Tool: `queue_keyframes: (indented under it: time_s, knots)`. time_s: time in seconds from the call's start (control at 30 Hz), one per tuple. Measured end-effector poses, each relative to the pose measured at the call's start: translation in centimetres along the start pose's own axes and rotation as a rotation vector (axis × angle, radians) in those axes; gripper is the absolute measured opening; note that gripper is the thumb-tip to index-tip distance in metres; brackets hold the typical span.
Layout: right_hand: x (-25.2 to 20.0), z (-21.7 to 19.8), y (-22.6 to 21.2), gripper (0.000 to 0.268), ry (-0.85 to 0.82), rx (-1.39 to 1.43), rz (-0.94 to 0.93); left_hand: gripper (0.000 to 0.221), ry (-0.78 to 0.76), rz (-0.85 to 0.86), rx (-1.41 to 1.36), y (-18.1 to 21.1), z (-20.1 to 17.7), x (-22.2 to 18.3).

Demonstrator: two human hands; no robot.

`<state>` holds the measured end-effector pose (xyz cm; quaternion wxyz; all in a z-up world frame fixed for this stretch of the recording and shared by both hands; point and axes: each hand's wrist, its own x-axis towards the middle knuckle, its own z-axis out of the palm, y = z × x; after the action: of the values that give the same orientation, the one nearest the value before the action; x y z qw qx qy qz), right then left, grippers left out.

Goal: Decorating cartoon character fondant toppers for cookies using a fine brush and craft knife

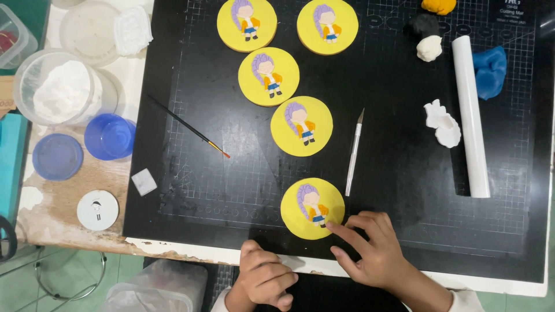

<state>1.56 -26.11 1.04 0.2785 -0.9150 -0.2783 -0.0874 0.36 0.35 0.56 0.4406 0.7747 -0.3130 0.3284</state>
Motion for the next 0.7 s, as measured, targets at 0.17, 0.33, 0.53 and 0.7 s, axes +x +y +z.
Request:
queue_keyframes:
  time_s: [0.17,0.33,0.53,0.7]
  knots:
    - [0.2,0.2,-0.3,0.034,0.013,-0.107,-0.059,0.043,0.022,0.037,-0.002,-0.2,0.2,-0.1]
    - [0.2,0.2,-0.3,0.04,-0.018,-0.104,-0.036,0.042,0.042,0.06,0.018,-0.1,-0.1,0.4]
    - [-1.2,0.8,0.7,0.053,-0.08,-0.141,0.025,0.031,0.064,-0.031,0.343,0.2,-2.2,2.6]
    - [-2.6,1.6,1.8,0.044,-0.074,-0.017,0.178,0.019,0.01,-0.72,0.718,-1.6,-8.1,0.7]
